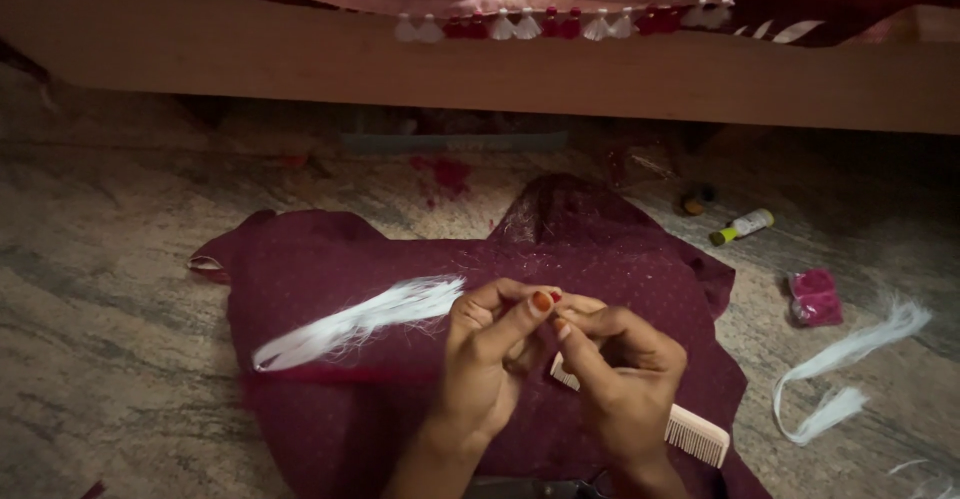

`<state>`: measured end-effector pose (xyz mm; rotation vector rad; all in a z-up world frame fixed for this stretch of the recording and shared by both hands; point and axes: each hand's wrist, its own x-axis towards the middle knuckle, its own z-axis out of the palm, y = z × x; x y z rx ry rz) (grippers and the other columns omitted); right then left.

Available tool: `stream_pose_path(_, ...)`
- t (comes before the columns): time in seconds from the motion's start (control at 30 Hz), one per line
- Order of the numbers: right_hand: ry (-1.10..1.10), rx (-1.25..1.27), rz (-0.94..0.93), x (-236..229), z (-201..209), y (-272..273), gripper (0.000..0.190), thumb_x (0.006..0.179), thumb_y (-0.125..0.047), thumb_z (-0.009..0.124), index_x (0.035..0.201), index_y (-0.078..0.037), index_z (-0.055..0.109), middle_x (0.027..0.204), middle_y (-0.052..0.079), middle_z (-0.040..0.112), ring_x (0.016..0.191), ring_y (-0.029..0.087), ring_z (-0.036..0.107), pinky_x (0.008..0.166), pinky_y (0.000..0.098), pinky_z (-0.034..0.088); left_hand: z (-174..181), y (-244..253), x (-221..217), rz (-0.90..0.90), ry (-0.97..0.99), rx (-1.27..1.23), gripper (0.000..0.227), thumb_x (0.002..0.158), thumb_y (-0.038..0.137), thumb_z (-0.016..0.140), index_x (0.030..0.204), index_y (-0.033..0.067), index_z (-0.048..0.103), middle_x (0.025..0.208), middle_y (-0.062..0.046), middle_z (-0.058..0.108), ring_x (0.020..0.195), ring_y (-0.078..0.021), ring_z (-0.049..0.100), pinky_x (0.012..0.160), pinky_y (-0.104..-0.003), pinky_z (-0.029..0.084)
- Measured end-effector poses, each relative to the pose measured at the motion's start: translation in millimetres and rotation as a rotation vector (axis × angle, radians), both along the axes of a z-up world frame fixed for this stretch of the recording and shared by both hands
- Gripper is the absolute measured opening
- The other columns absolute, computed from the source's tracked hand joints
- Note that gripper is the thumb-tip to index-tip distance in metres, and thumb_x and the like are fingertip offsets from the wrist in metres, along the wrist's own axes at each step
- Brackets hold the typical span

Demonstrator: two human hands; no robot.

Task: The person is preparing pink and white fiber tassels and attaching them to the edge of a pink saree.

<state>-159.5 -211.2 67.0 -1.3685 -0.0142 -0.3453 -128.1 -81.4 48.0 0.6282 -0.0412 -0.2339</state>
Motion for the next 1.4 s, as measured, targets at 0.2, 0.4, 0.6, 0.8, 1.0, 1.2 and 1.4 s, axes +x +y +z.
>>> stream_pose_path(0.2, 0.04, -0.134, 0.124, 8, 13, -9, 0.016, 0.086, 0.003, 0.074, 0.102, 0.003, 0.077, 0.096, 0.014, 0.079, 0.079, 0.014, 0.073, 0.069, 0.0245, 0.06, -4, 10, 5, 0.057, -0.098, 0.233, 0.008, 0.095, 0.011, 0.072, 0.093, 0.0033, 0.075, 0.076, -0.002, 0.072, 0.052, -0.0036, 0.046, 0.044, -0.019, 0.032)
stream_pose_path(0.4, -0.17, -0.508, 0.233, 30, 32, -24, 0.02, 0.087, 0.002, 0.07, 0.105, -0.002, 0.076, 0.1, 0.011, 0.078, 0.089, 0.017, 0.078, 0.075, 0.0252, 0.068, -2, 19, 5, -0.027, -0.12, 0.384, 0.009, 0.095, 0.011, 0.072, 0.094, 0.0022, 0.074, 0.071, 0.001, 0.066, 0.049, -0.0017, 0.04, 0.043, -0.018, 0.029)
stream_pose_path(0.6, -0.6, -1.019, -0.136, 34, 15, -9, 0.005, 0.087, 0.002, 0.078, 0.092, 0.001, 0.076, 0.089, 0.011, 0.075, 0.075, 0.016, 0.072, 0.06, 0.0245, 0.058, -15, 17, 7, -0.064, 0.043, 0.229, 0.011, 0.096, 0.012, 0.069, 0.091, 0.0035, 0.072, 0.066, 0.002, 0.061, 0.045, -0.0027, 0.037, 0.04, -0.02, 0.028)
stream_pose_path(0.8, -0.252, -0.803, -0.02, 32, 2, -15, 0.005, 0.092, -0.005, 0.068, 0.095, -0.001, 0.069, 0.086, 0.008, 0.07, 0.068, 0.015, 0.066, 0.054, 0.0276, 0.056, -1, 15, 9, 0.094, -0.272, 0.704, 0.017, 0.103, 0.019, 0.061, 0.098, 0.0051, 0.07, 0.063, 0.004, 0.06, 0.046, -0.0022, 0.04, 0.04, -0.019, 0.029)
stream_pose_path(1.0, 0.325, -0.061, 0.551, 41, -7, -40, 0.014, 0.102, -0.011, 0.056, 0.105, 0.001, 0.063, 0.082, 0.01, 0.065, 0.068, 0.015, 0.062, 0.061, 0.0298, 0.054, 13, 22, 10, 0.164, -0.671, 1.055, 0.017, 0.101, 0.011, 0.062, 0.115, 0.0023, 0.065, 0.073, -0.004, 0.071, 0.058, -0.0059, 0.065, 0.044, -0.021, 0.051)
stream_pose_path(1.2, 0.339, -0.03, 0.702, 44, -6, -41, 0.015, 0.103, -0.01, 0.051, 0.105, 0.002, 0.06, 0.089, 0.012, 0.068, 0.077, 0.018, 0.07, 0.072, 0.0343, 0.064, 14, 34, 15, -0.006, -0.714, 1.091, 0.013, 0.099, 0.004, 0.06, 0.111, 0.003, 0.064, 0.078, -0.009, 0.077, 0.062, -0.0109, 0.075, 0.046, -0.023, 0.056)
stream_pose_path(1.4, 0.393, 0.016, 0.649, 45, -14, -41, 0.013, 0.103, -0.009, 0.05, 0.104, 0.001, 0.058, 0.093, 0.014, 0.067, 0.081, 0.021, 0.071, 0.074, 0.0372, 0.065, 6, 35, 15, -0.152, -0.573, 0.991, 0.012, 0.096, 0.002, 0.059, 0.108, -0.0007, 0.057, 0.075, -0.01, 0.073, 0.066, -0.0107, 0.076, 0.052, -0.023, 0.059)
